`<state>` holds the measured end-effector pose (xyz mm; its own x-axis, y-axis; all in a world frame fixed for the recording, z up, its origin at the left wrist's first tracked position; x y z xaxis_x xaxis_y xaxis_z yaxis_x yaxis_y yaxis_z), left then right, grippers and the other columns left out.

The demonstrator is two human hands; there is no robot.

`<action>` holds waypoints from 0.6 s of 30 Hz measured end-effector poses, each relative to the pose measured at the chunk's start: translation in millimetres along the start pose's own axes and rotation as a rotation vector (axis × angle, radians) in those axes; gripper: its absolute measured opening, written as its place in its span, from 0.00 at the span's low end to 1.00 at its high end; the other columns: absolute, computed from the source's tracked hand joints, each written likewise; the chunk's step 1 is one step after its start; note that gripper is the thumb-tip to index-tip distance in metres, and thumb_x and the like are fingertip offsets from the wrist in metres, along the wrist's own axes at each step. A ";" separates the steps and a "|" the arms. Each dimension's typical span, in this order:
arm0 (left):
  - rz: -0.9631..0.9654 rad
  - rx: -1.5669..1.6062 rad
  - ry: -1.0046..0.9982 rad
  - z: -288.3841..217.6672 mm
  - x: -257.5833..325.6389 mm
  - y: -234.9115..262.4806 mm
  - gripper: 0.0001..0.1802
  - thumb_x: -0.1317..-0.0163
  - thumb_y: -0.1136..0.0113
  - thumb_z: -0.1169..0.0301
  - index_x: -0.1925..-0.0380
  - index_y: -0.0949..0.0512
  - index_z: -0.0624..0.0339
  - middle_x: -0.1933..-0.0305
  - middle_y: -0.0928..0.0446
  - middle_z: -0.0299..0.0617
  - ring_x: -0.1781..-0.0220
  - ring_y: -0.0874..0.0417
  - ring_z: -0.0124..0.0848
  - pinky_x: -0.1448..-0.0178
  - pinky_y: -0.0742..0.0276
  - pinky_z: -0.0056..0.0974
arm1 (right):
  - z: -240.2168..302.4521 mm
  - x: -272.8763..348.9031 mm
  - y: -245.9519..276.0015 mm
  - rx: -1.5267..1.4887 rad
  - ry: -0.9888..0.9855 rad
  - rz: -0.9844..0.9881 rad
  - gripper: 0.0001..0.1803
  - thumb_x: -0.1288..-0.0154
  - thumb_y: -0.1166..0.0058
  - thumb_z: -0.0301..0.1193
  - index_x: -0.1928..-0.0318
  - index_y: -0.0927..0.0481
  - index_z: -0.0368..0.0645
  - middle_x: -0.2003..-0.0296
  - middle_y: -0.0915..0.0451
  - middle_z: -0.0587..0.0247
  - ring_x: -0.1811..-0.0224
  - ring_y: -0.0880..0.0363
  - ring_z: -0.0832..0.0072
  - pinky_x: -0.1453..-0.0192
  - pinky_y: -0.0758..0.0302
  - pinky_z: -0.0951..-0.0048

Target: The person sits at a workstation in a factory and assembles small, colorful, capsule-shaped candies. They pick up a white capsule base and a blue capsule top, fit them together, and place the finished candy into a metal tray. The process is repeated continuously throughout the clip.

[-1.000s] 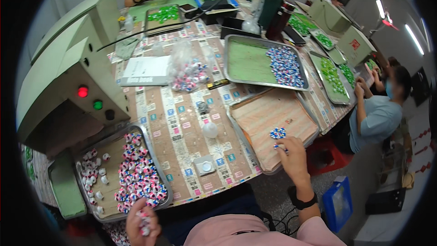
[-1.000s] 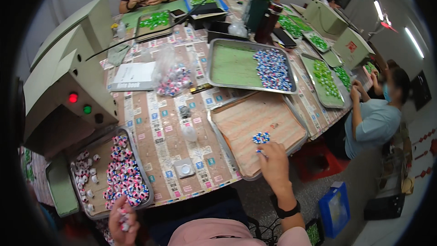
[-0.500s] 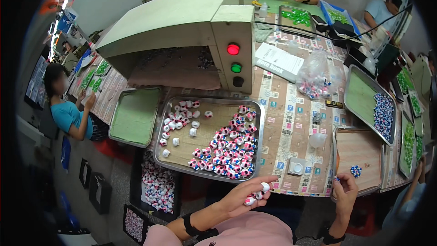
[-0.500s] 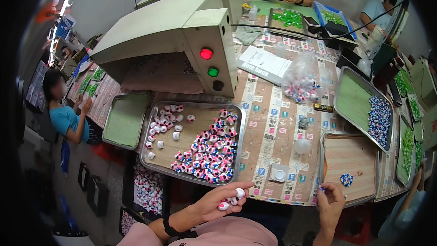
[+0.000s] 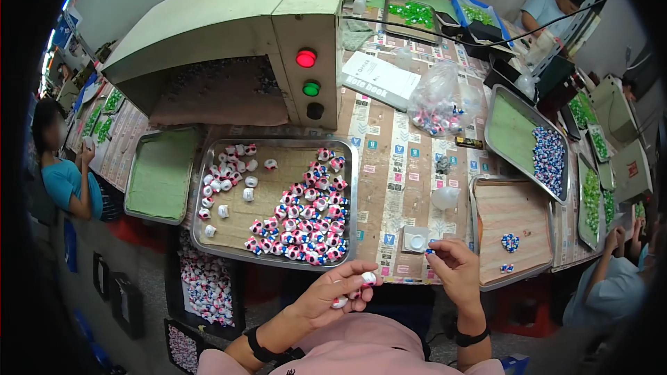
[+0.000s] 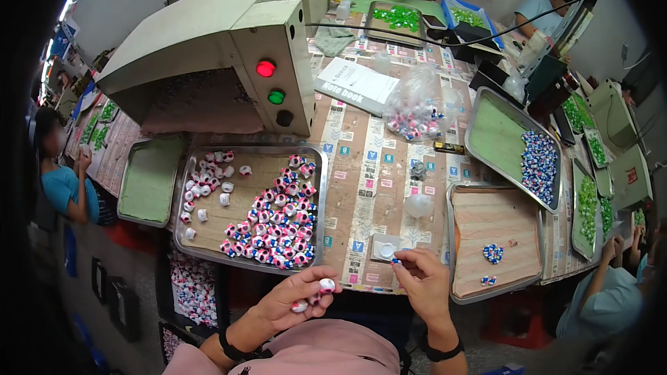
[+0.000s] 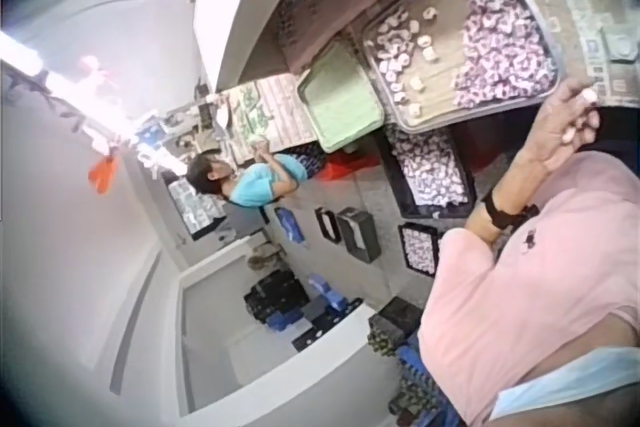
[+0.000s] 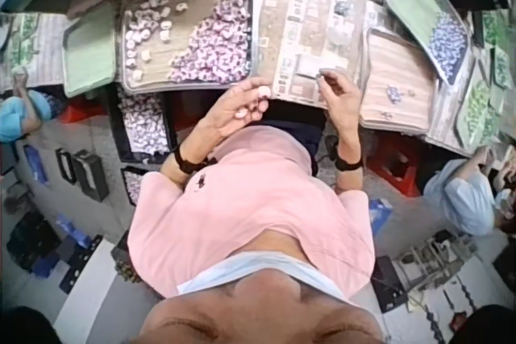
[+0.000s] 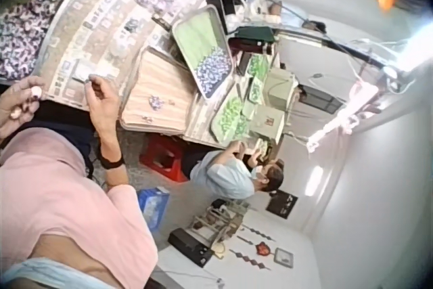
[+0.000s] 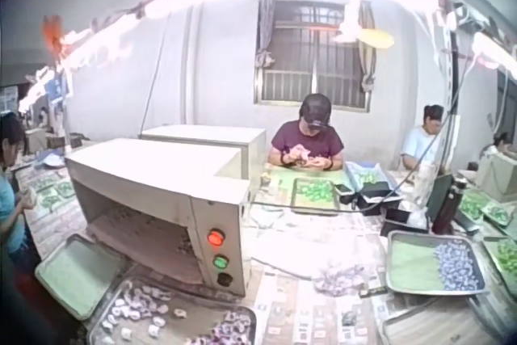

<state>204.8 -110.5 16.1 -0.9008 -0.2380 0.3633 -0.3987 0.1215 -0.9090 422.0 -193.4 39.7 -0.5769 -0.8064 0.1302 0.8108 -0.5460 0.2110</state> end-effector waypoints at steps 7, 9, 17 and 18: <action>-0.054 -0.073 0.003 3.1 0.6 5.1 0.17 0.31 0.49 0.73 0.43 0.30 0.65 0.48 0.25 0.47 0.54 0.20 0.29 0.53 0.19 0.33 | 13.6 -6.6 -3.1 0.319 0.220 -0.015 0.09 0.44 0.39 0.19 0.61 0.17 0.35 0.64 0.22 0.60 0.70 0.21 0.78 0.71 0.24 0.80; -0.021 -0.112 0.015 5.0 -1.4 3.4 0.17 0.30 0.49 0.73 0.43 0.30 0.65 0.50 0.24 0.42 0.55 0.20 0.26 0.52 0.19 0.31 | 16.7 -9.5 -7.6 0.374 0.265 -0.010 0.09 0.45 0.40 0.18 0.61 0.17 0.36 0.65 0.21 0.59 0.71 0.21 0.76 0.70 0.24 0.78; -0.009 -0.079 0.015 7.4 -1.1 5.5 0.21 0.29 0.49 0.70 0.39 0.32 0.65 0.52 0.24 0.40 0.54 0.20 0.25 0.53 0.19 0.30 | 8.4 -20.0 -21.4 0.615 0.420 0.011 0.07 0.47 0.37 0.21 0.65 0.18 0.37 0.68 0.20 0.58 0.70 0.21 0.68 0.68 0.25 0.72; -0.014 -0.077 0.013 7.9 -1.3 6.2 0.21 0.29 0.49 0.69 0.39 0.32 0.64 0.52 0.24 0.39 0.54 0.20 0.25 0.53 0.18 0.30 | 7.4 -20.0 -21.8 0.627 0.425 0.012 0.07 0.47 0.37 0.21 0.66 0.18 0.37 0.68 0.20 0.57 0.70 0.21 0.67 0.68 0.25 0.72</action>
<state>204.8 -117.1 8.3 -0.8968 -0.2281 0.3791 -0.4232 0.1923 -0.8854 415.1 -163.7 39.7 -0.3771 -0.8992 -0.2219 0.5352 -0.4071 0.7401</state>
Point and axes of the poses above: each hand's wrist, its own x-axis away from the middle knuckle, its own y-axis out of the back of the hand, z = x × y, the point moved 5 cm from there along -x, towards the middle knuckle
